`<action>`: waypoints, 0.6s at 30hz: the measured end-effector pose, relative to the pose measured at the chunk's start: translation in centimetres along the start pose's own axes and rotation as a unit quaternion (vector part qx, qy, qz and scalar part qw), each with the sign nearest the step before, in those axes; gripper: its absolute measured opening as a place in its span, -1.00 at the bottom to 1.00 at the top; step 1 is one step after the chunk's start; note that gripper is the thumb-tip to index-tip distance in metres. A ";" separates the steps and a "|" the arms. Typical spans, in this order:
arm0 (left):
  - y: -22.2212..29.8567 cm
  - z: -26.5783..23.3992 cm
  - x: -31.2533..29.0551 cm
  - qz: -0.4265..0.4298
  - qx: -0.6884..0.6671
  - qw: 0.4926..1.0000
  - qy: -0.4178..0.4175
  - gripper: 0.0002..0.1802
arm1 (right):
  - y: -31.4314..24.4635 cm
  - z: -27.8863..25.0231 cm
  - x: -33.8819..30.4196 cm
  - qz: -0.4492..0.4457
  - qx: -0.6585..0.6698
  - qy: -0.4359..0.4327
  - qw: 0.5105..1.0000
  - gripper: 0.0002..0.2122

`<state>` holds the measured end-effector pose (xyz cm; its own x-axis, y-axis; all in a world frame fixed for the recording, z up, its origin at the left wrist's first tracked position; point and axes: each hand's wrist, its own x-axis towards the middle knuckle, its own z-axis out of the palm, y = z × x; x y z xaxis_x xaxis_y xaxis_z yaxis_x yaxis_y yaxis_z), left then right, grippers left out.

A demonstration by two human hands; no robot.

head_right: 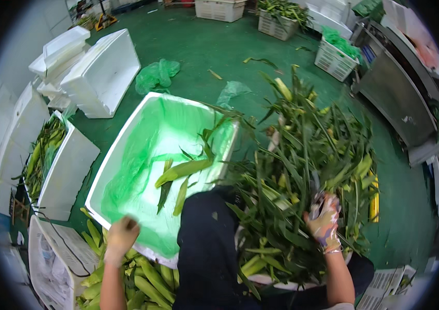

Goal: The person uses shears to cut the ends off ears of corn, shucks the husks by hand, and places the shucked corn into a white crate while discarding the husks into a separate pile.

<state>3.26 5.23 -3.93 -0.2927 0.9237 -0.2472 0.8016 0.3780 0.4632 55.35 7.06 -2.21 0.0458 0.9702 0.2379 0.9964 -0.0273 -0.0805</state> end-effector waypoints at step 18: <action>6.1 23.8 29.1 0.094 0.074 0.993 0.019 -0.57 | 5.3 13.8 -15.6 -0.153 -0.006 -0.352 0.923 -0.25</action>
<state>12.04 32.93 -28.60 -0.1479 0.9797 -0.1351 0.9112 0.1881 0.3666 58.96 -4.93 -19.70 -0.2907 0.8490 -0.4413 0.9562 0.2746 -0.1016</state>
